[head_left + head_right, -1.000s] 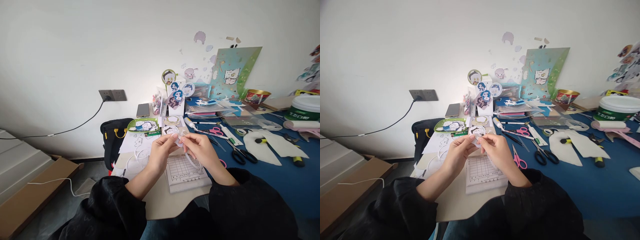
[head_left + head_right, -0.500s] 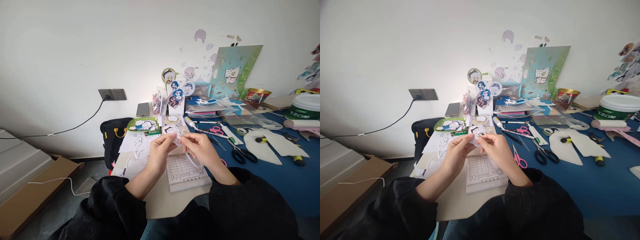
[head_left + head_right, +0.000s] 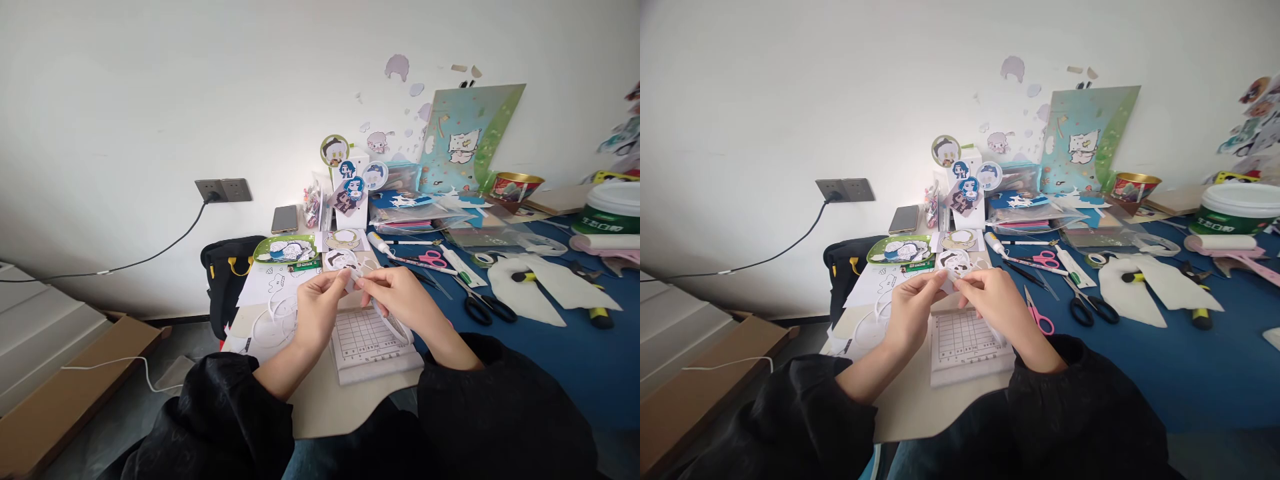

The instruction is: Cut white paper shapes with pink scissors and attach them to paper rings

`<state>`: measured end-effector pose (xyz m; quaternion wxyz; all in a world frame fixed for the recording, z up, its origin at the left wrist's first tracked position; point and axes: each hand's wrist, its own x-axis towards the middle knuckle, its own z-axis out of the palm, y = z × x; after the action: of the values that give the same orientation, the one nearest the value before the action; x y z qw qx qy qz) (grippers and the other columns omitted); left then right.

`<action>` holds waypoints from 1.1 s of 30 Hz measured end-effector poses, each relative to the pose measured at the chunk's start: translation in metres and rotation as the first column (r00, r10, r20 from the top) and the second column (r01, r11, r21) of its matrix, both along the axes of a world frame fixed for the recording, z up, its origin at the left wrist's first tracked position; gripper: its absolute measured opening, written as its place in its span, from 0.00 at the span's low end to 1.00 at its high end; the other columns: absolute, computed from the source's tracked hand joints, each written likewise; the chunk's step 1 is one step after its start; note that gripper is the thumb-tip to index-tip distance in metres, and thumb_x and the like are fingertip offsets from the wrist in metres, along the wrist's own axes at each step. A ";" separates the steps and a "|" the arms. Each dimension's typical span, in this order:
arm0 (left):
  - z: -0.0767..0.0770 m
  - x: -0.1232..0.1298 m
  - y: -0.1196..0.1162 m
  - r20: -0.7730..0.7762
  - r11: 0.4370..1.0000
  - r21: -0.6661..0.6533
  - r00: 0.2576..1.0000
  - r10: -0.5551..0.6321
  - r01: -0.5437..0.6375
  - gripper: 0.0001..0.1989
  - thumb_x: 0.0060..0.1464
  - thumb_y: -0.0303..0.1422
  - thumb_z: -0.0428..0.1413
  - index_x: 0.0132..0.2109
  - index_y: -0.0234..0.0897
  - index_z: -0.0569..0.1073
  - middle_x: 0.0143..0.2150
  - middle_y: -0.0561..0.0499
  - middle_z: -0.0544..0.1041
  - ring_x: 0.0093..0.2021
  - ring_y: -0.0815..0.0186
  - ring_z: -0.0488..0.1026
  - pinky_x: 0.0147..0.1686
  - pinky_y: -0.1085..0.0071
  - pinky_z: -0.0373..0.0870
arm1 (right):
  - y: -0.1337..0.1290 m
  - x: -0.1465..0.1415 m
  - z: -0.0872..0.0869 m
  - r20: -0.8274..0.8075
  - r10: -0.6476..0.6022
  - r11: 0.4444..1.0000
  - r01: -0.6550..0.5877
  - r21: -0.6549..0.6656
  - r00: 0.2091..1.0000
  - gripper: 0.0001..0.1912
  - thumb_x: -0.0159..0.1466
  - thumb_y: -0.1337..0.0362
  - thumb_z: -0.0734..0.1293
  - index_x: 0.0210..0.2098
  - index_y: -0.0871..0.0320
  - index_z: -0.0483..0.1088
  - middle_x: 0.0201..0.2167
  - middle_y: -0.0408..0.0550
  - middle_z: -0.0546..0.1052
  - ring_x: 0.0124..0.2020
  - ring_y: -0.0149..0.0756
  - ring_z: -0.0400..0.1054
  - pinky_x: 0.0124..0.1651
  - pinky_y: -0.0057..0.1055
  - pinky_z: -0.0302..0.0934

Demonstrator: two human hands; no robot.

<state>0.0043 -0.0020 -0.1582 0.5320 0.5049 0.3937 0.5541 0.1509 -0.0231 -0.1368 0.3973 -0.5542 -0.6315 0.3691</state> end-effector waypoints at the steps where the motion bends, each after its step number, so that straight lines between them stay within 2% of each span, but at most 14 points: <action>1: 0.000 0.000 0.000 0.003 1.000 -0.001 1.000 0.012 -0.012 0.10 0.49 0.39 0.61 0.28 0.36 0.79 0.28 0.50 0.79 0.32 0.65 0.73 0.38 0.68 0.72 | 0.000 0.000 0.000 0.007 -0.008 1.000 0.008 -0.001 1.000 0.17 0.61 0.55 0.64 0.23 0.58 0.74 0.19 0.45 0.77 0.13 0.27 0.59 0.19 0.27 0.55; 4: 0.000 0.000 0.000 -0.003 0.999 -0.009 0.999 0.043 -0.043 0.10 0.48 0.39 0.61 0.28 0.36 0.79 0.28 0.51 0.78 0.31 0.66 0.72 0.36 0.69 0.71 | 0.001 -0.001 -0.002 0.023 -0.007 1.000 0.007 -0.011 1.000 0.19 0.62 0.53 0.63 0.21 0.58 0.73 0.20 0.47 0.78 0.13 0.28 0.59 0.19 0.27 0.55; 11: 0.000 -0.002 0.001 0.029 0.999 -0.012 0.998 0.051 -0.051 0.11 0.48 0.40 0.62 0.29 0.35 0.79 0.25 0.52 0.76 0.29 0.67 0.71 0.35 0.69 0.70 | 0.003 0.003 -0.006 0.048 0.044 0.999 -0.044 -0.008 0.998 0.19 0.63 0.56 0.62 0.20 0.57 0.71 0.20 0.44 0.77 0.14 0.28 0.60 0.21 0.28 0.53; 17: 0.000 -0.003 0.000 0.020 0.997 0.033 0.998 0.068 -0.068 0.11 0.48 0.40 0.61 0.30 0.36 0.79 0.23 0.54 0.76 0.26 0.69 0.70 0.33 0.71 0.69 | 0.005 0.007 -0.007 -0.024 0.132 0.989 -0.134 -0.057 0.991 0.20 0.64 0.56 0.61 0.20 0.58 0.71 0.17 0.44 0.74 0.12 0.26 0.57 0.19 0.26 0.52; 21: 0.001 -0.001 -0.003 0.002 0.993 0.083 0.996 0.084 -0.084 0.10 0.49 0.39 0.61 0.32 0.36 0.80 0.27 0.52 0.79 0.28 0.67 0.72 0.33 0.70 0.69 | 0.004 0.007 -0.005 -0.076 0.171 0.982 -0.176 -0.068 0.982 0.20 0.63 0.57 0.61 0.19 0.58 0.71 0.16 0.43 0.73 0.13 0.26 0.56 0.18 0.26 0.51; 24: 0.004 0.001 -0.006 0.000 0.991 0.096 0.996 0.091 -0.091 0.09 0.48 0.38 0.62 0.34 0.36 0.80 0.31 0.50 0.81 0.31 0.64 0.76 0.34 0.70 0.71 | 0.003 0.007 -0.005 -0.095 0.168 0.983 -0.174 -0.064 0.981 0.20 0.63 0.58 0.61 0.18 0.57 0.71 0.15 0.43 0.73 0.15 0.28 0.60 0.20 0.26 0.53; 29: 0.005 0.003 -0.007 -0.030 0.997 0.044 0.998 0.059 -0.058 0.11 0.43 0.33 0.65 0.37 0.37 0.79 0.25 0.53 0.80 0.27 0.67 0.76 0.31 0.72 0.71 | 0.002 0.007 -0.008 -0.102 0.148 0.987 -0.153 -0.043 0.984 0.19 0.62 0.60 0.62 0.17 0.57 0.70 0.14 0.44 0.72 0.20 0.32 0.65 0.24 0.28 0.56; 33: 0.002 0.003 -0.004 0.010 0.999 -0.017 1.000 -0.030 0.030 0.14 0.42 0.31 0.66 0.39 0.37 0.78 0.30 0.52 0.82 0.30 0.65 0.77 0.35 0.71 0.73 | 0.002 0.008 -0.009 -0.100 0.141 0.989 -0.144 -0.022 0.985 0.19 0.63 0.60 0.61 0.18 0.57 0.70 0.15 0.45 0.72 0.21 0.33 0.66 0.25 0.28 0.57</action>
<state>0.0070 -0.0060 -0.1564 0.5463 0.5037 0.3882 0.5450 0.1588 -0.0209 -0.1454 0.3922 -0.4945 -0.6438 0.4327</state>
